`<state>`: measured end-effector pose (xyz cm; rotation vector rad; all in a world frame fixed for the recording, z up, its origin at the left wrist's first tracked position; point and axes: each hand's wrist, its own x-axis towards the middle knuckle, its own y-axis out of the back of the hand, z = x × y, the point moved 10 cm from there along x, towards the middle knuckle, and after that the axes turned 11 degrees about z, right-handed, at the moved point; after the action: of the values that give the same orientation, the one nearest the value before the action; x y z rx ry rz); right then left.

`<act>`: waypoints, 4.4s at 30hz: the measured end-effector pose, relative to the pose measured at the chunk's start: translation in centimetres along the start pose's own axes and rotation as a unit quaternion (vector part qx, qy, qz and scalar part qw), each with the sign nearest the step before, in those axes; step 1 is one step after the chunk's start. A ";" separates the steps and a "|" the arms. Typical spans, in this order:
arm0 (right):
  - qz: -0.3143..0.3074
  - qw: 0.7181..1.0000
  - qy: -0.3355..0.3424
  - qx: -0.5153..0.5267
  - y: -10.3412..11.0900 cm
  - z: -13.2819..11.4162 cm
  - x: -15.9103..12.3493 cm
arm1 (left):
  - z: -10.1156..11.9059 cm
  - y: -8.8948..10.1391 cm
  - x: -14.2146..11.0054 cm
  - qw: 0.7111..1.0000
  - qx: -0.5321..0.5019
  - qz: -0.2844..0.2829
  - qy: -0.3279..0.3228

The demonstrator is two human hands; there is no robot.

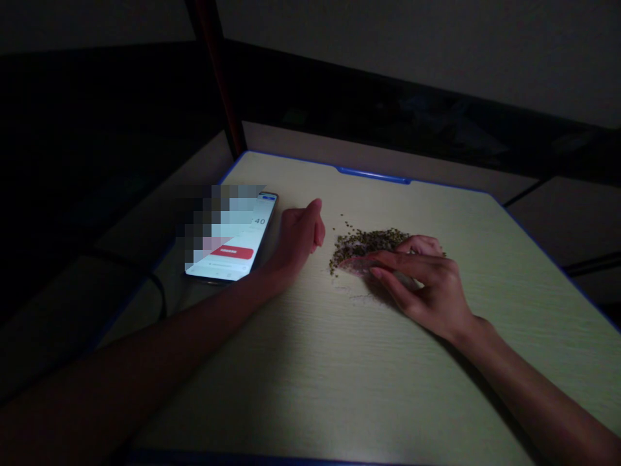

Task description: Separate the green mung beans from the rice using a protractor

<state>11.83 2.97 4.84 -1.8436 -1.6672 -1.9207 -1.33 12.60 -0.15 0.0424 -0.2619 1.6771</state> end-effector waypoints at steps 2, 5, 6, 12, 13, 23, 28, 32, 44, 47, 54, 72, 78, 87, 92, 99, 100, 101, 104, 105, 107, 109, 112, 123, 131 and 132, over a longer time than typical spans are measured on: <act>0.005 1.000 0.000 -0.004 0.0 0.0 0.0 | 0.0 0.1 0.0 1.000 0.007 0.003 0.002; -0.007 1.000 0.001 -0.006 -0.3 0.0 0.0 | 0.0 0.1 0.0 1.000 0.008 0.003 0.005; -0.014 1.000 0.003 -0.006 -0.5 -0.1 0.0 | 0.0 0.1 -0.1 1.000 0.007 0.002 0.005; -0.021 1.000 0.013 0.004 -0.5 -0.2 0.1 | 0.2 0.0 -0.1 1.000 0.006 0.006 0.002; -0.021 1.000 0.013 0.007 -0.5 -0.2 0.1 | 0.2 0.0 -0.1 1.000 0.007 0.007 0.001; -0.026 0.999 0.030 0.035 -0.1 -0.5 0.0 | 0.4 0.0 -0.2 1.000 0.014 0.009 0.002; -0.024 0.998 0.031 0.045 0.2 -0.4 -0.1 | 0.4 0.0 -0.2 1.000 0.010 0.006 -0.001; -0.029 0.997 0.044 0.053 0.2 -0.5 -0.1 | 0.3 -0.1 -0.1 1.000 0.004 0.005 0.002; -0.033 0.996 0.057 0.067 0.2 -1.3 0.1 | 0.6 -0.1 -0.3 1.000 0.029 0.008 0.008; -0.022 0.997 0.049 0.057 0.3 -1.2 0.0 | 0.5 -0.2 -0.2 1.000 0.017 0.007 0.007; 0.004 0.999 0.025 0.033 0.6 -0.3 -0.1 | 0.4 -0.2 -0.2 1.000 0.006 0.004 0.004; -0.019 1.000 0.004 0.010 0.1 0.5 -0.1 | 0.6 -0.3 -0.3 1.000 0.015 0.007 0.002; -0.010 1.000 0.015 0.018 0.4 0.2 -0.1 | 0.5 -0.3 -0.2 1.000 0.015 0.000 0.000; -0.008 0.999 0.036 0.028 0.5 -0.3 -0.2 | 0.5 -0.3 -0.3 1.000 0.018 0.001 0.003; 0.000 1.000 0.020 0.008 0.2 -0.4 -0.1 | 0.3 -0.2 -0.2 1.000 0.022 0.003 0.005; 0.009 1.000 -0.011 -0.020 0.3 0.3 -0.1 | 0.3 -0.3 -0.2 1.000 0.004 -0.005 -0.005; 0.011 1.000 -0.011 -0.021 0.3 0.3 -0.1 | 0.3 -0.3 -0.2 1.000 0.005 -0.005 -0.005; 0.014 1.000 -0.012 -0.023 0.3 0.4 0.0 | 0.3 -0.3 -0.2 1.000 0.007 -0.005 -0.004; 0.020 0.999 -0.012 -0.025 0.4 0.4 0.0 | 0.2 -0.3 -0.1 1.000 0.011 -0.005 -0.003; 0.021 0.999 -0.010 -0.024 0.4 0.3 0.0 | 0.2 -0.3 -0.1 1.000 0.011 -0.006 -0.004; 0.022 1.000 -0.007 -0.021 0.4 0.3 0.0 | 0.2 -0.4 -0.2 1.000 0.010 -0.009 -0.003; 0.020 1.000 -0.005 -0.020 0.3 0.2 0.0 | 0.3 -0.4 -0.2 1.000 0.011 -0.006 -0.001; 0.021 1.000 -0.002 -0.022 0.3 0.1 0.0 | 0.4 -0.3 -0.2 1.000 0.011 -0.002 0.000; 0.011 1.000 0.008 -0.019 0.2 -0.4 0.1 | 0.4 -0.4 -0.2 1.000 0.004 -0.002 0.004; 0.013 1.000 0.019 -0.009 0.1 -0.6 0.1 | 0.5 -0.5 -0.3 1.000 0.005 0.002 0.002; 0.013 1.000 0.021 -0.006 0.1 -0.6 0.1 | 0.5 -0.5 -0.3 1.000 0.007 0.002 0.004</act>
<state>11.43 2.55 5.13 -1.8064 -1.6162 -1.9485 -0.90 12.28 0.36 0.0463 -0.2445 1.6839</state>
